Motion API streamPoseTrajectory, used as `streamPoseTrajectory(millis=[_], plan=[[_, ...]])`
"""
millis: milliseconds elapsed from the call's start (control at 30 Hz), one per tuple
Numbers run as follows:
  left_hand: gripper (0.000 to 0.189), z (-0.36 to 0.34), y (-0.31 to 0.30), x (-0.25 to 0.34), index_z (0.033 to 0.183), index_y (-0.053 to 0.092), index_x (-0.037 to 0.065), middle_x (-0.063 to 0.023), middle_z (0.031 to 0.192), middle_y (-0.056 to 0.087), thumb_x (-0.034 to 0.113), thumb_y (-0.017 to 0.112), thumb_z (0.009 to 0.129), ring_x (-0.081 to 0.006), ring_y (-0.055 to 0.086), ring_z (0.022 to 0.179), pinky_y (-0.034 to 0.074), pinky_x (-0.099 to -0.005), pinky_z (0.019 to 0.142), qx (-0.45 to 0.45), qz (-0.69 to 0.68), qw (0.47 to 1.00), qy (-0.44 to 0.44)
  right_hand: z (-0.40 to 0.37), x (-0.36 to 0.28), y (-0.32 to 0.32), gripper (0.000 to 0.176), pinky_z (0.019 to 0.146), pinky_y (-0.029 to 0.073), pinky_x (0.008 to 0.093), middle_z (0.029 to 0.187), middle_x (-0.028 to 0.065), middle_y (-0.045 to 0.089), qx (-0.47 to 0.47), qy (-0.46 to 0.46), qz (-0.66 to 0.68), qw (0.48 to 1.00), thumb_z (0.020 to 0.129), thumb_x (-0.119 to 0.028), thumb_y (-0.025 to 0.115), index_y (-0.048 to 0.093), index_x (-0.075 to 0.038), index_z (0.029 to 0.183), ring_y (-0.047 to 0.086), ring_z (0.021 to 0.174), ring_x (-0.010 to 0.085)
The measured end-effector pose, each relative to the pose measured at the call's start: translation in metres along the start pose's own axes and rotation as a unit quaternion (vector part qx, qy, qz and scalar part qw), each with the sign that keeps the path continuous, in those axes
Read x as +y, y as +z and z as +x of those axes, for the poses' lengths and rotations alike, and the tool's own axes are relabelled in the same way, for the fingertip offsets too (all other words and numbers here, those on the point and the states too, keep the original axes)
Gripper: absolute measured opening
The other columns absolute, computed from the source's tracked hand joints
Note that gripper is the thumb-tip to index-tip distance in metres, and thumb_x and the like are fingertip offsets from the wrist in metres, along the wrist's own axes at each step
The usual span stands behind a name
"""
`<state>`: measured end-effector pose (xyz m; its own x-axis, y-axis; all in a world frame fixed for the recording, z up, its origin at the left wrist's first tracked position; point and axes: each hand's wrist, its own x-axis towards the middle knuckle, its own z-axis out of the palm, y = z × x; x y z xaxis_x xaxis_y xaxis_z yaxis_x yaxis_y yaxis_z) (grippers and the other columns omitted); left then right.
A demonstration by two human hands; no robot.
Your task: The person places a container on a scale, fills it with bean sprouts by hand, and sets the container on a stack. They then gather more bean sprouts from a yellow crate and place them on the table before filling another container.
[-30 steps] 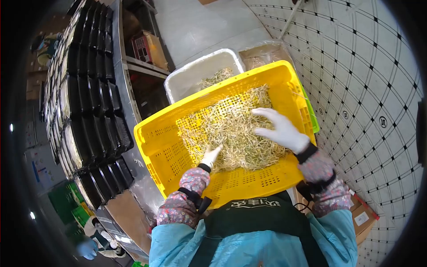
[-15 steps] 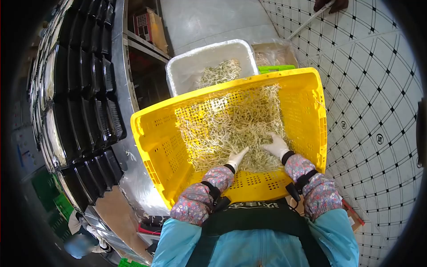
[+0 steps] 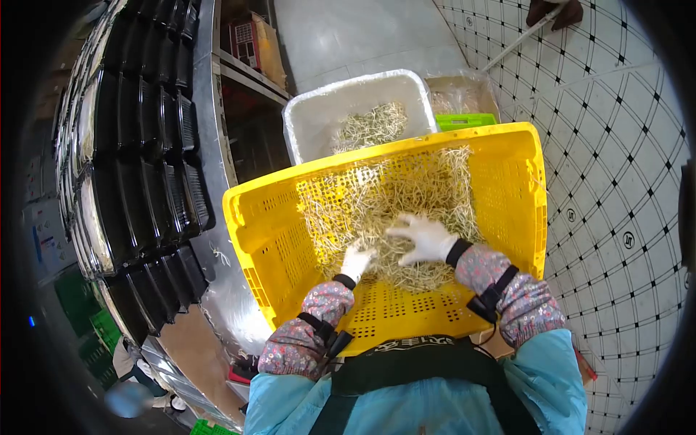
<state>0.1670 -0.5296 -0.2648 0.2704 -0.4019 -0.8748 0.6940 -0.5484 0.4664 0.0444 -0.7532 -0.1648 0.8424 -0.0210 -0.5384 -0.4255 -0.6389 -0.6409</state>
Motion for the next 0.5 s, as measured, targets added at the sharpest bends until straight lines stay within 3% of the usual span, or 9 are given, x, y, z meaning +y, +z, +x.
streamPoseTrajectory(millis=[67,133,267,333,367,400,433,467,500], plan=[[0.054,0.042,-0.019,0.005,0.131,0.054,0.004,-0.0198,0.135,0.053,0.014,0.075,0.082,-0.0282,0.051,0.125,0.042,-0.0428,0.104,0.034,0.341,0.901,0.267,0.034,0.025,-0.017,0.075,0.106,0.04,0.0484,0.151,0.0154,0.038,-0.006,0.048,-0.007,0.999,0.079,-0.057,0.068,0.045,-0.025,0.144,0.044,0.132,0.0367],[0.072,0.042,0.004,0.058,0.141,0.046,0.008,-0.0245,0.154,0.027,0.031,0.077,0.08,-0.0374,0.024,0.143,0.023,-0.0479,0.116,0.176,0.386,0.862,0.276,0.074,0.06,-0.014,0.078,0.113,0.029,0.0538,0.156,0.0163,0.03,0.083,0.116,0.047,0.989,0.081,-0.061,0.062,0.043,-0.024,0.146,0.032,0.141,0.0371],[0.081,0.09,0.03,0.094,0.153,0.026,0.023,-0.0125,0.163,0.003,0.046,0.065,0.086,-0.0433,0.005,0.147,0.02,-0.067,0.111,0.234,0.43,0.842,0.226,0.118,0.055,-0.004,0.069,0.111,0.025,0.0619,0.156,0.0161,0.03,0.15,0.205,-0.09,0.963,0.087,-0.054,0.057,0.041,-0.023,0.147,0.026,0.143,0.0383],[0.071,0.084,0.053,0.092,0.153,0.028,0.026,-0.009,0.164,0.005,0.046,0.056,0.091,-0.0425,0.004,0.148,0.02,-0.0737,0.106,0.166,0.575,0.794,0.109,0.111,0.03,0.015,0.064,0.109,0.027,0.0644,0.154,0.0153,0.032,0.137,0.226,-0.129,0.956,0.09,-0.049,0.055,0.042,-0.023,0.146,0.028,0.142,0.039],[0.06,0.077,0.056,0.069,0.149,0.036,0.028,-0.0123,0.161,0.017,0.043,0.051,0.092,-0.0406,0.009,0.148,0.021,-0.0764,0.104,0.13,0.559,0.8,0.176,0.1,0.026,0.028,0.056,0.106,0.031,0.0632,0.154,0.0156,0.033,0.105,0.185,-0.098,0.972,0.091,-0.041,0.053,0.046,-0.022,0.143,0.029,0.142,0.0387],[0.05,0.084,0.046,0.021,0.14,0.05,0.024,-0.0159,0.153,0.035,0.04,0.051,0.092,-0.0401,0.022,0.144,0.027,-0.0711,0.105,0.092,0.503,0.819,0.262,0.09,0.034,0.055,0.052,0.102,0.037,0.0604,0.151,0.015,0.037,0.081,0.152,-0.03,0.985,0.09,-0.036,0.053,0.05,-0.019,0.139,0.033,0.139,0.0386],[0.04,0.038,0.059,0.034,0.13,0.057,0.013,-0.0204,0.139,0.049,0.03,0.048,0.095,-0.045,0.04,0.132,0.038,-0.0505,0.106,0.044,0.555,0.811,0.178,0.065,0.017,0.041,0.05,0.1,0.041,0.058,0.146,0.0142,0.042,-0.041,0.131,-0.093,0.986,0.09,-0.034,0.053,0.052,-0.015,0.136,0.039,0.134,0.0377],[0.036,0.018,0.052,0.005,0.128,0.057,0.009,-0.0199,0.137,0.05,0.023,0.051,0.095,-0.0426,0.044,0.129,0.037,-0.0491,0.107,0.027,0.49,0.796,0.354,0.033,0.021,0.061,0.051,0.098,0.043,0.056,0.141,0.0139,0.046,0.047,0.048,-0.104,0.992,0.09,-0.034,0.052,0.052,-0.012,0.135,0.046,0.126,0.0361],[0.036,-0.015,0.05,-0.003,0.128,0.057,0.009,-0.0197,0.137,0.05,0.019,0.054,0.094,-0.0407,0.043,0.131,0.035,-0.0485,0.109,-0.018,0.465,0.802,0.374,0.002,0.019,0.064,0.052,0.097,0.045,0.0554,0.14,0.0148,0.046,0.056,-0.015,-0.077,0.995,0.089,-0.037,0.054,0.053,-0.011,0.134,0.045,0.125,0.0365]])
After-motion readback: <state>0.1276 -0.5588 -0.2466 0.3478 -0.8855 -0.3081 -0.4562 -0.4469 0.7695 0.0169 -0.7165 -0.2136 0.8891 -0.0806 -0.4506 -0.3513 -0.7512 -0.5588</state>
